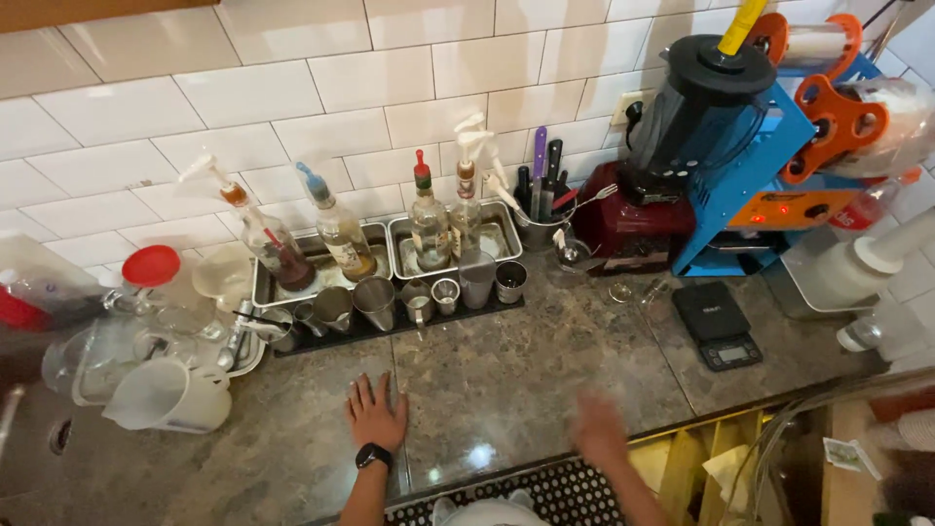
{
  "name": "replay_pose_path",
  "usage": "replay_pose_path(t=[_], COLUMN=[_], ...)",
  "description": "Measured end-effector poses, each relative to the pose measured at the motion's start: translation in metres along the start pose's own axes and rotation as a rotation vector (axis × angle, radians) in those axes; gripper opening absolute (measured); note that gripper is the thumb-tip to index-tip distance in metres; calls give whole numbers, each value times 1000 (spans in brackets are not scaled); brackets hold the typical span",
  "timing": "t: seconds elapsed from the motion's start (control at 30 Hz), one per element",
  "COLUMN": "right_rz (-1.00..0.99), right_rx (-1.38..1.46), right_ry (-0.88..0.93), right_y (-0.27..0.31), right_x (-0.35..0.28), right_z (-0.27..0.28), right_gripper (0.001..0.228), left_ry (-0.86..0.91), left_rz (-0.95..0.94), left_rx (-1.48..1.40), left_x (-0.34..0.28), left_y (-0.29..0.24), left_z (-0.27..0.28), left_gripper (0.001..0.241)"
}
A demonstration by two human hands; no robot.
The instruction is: Cleaning a coffee shop counter with a cloth.
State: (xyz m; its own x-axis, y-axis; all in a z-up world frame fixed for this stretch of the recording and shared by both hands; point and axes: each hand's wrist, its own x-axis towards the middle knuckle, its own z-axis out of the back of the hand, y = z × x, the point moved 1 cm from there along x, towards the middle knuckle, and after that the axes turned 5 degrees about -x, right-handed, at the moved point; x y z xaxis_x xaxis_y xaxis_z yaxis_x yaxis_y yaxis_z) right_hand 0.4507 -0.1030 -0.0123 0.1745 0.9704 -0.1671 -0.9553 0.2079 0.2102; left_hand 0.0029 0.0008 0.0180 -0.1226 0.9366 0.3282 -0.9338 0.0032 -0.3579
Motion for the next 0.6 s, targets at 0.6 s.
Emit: replay_pose_path(t=[0.6], right_rz=[556], right_rx=[137], right_ry=[-173], right_y=[28], right_x=[-27], right_z=[28], right_gripper=[67], left_ry=[204], left_rz=[53], left_rx=[112], left_x=[2], left_y=[14], left_z=[-16], left_gripper=[74])
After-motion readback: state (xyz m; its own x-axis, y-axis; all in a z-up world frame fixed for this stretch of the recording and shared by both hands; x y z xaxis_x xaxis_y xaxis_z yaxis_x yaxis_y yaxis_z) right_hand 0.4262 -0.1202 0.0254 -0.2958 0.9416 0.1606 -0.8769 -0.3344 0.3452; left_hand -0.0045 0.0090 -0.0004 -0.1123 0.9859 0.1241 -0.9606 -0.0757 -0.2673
